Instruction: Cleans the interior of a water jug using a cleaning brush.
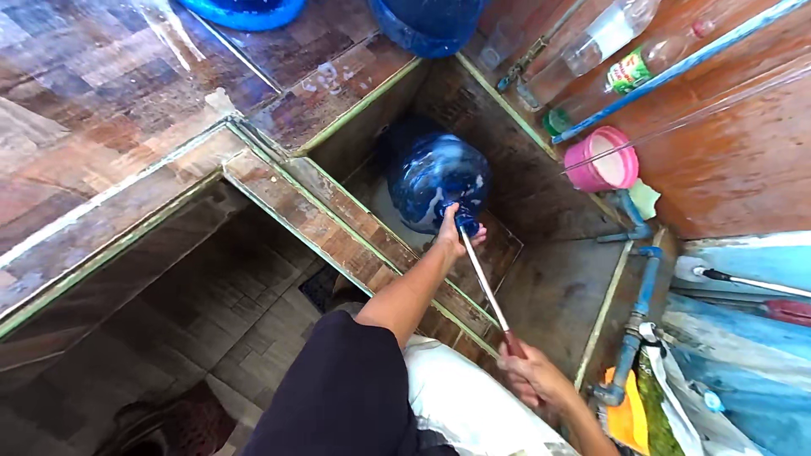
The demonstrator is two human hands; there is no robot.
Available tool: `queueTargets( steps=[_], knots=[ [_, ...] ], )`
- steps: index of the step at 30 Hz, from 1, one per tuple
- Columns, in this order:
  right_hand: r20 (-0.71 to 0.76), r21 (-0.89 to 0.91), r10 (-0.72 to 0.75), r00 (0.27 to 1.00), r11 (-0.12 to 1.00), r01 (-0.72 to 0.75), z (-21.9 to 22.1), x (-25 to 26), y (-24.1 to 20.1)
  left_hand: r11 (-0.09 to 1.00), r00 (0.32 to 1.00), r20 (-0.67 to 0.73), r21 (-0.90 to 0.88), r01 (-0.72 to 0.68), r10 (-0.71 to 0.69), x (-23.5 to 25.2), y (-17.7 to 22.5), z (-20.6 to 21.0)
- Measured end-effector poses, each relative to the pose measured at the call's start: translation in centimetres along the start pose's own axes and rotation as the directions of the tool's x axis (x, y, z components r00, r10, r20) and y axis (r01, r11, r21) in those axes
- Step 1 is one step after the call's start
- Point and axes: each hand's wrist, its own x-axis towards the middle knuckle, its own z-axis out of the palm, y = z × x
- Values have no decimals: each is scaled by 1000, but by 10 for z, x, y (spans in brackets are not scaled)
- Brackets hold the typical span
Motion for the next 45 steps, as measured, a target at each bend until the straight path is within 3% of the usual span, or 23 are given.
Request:
queueTargets(
  steps=[2,4,6,8,9,11,12,14,17,19,20,22,23,25,28,30,31,33,36,39,41,43,45],
  knots=[
    [-339,-604,36,940,758,-247,-19,2,-14,984,998,-43,170,45,-39,6,-4,-6],
    [-381,-637,8,925,722,-269,-12,4,-13,969,998,-65,247,19,-3,8,-9,-2],
    [-174,-208,-32,984,978,-5,8,4,3,987,999,-36,157,-33,40,10,-10,4],
    [211,536,-82,974,843,-46,21,6,21,999,999,18,-9,-44,44,5,-7,8],
    [251,543,-85,964,837,-68,17,5,21,997,999,25,-58,-47,49,3,-6,8],
    [-68,-157,2,998,988,-12,-8,-2,8,999,999,-16,17,-31,31,4,-5,0],
    [-252,-502,12,968,853,-141,-19,-5,4,993,999,-44,116,-4,9,7,-6,-6],
    [-380,-653,-53,923,722,-227,-25,-16,24,969,997,-71,246,19,-1,7,-5,-8],
    [-88,-58,-62,994,997,57,-3,-38,67,990,997,-17,121,-78,81,11,-1,-2],
    [232,524,-98,968,851,-39,16,-43,92,994,996,15,-79,-81,82,8,-3,-1],
    [187,500,-102,977,866,-5,14,-42,92,989,997,9,-127,-77,79,8,-3,-1],
    [-156,-144,-77,985,988,54,-15,-45,82,999,998,-39,-8,-47,47,14,-6,-1],
    [-305,-429,-101,947,902,-41,-31,-45,84,995,997,-73,99,-15,23,16,-11,-3],
    [-403,-595,-177,898,796,-111,-43,-44,89,975,994,-108,221,2,22,20,-13,-3],
    [-73,-26,-105,992,994,104,-9,-44,92,995,996,-15,51,-87,88,14,-11,6],
    [276,598,-143,951,800,-54,18,-42,101,983,996,32,-166,-76,83,7,-13,8],
    [265,577,-105,959,814,-70,19,-45,93,978,996,30,-198,-73,80,6,-11,8],
    [-47,-12,-4,999,1000,3,-7,-51,79,998,998,-33,-33,-52,50,6,-9,4],
    [-339,-537,-77,938,834,-125,-41,-52,79,973,995,-104,232,16,8,13,-11,2],
    [-77,-45,-131,988,991,128,-10,-52,89,994,998,-39,97,-43,47,7,-7,10],
    [261,597,-173,950,802,-18,14,-46,97,991,998,10,-119,-66,68,4,-9,12],
    [164,367,-80,983,930,15,4,-48,81,988,996,15,-130,-80,83,8,-9,4],
    [-193,-359,1,981,931,-71,-27,-50,61,993,997,-21,92,-67,69,19,-9,-3]
  ],
)
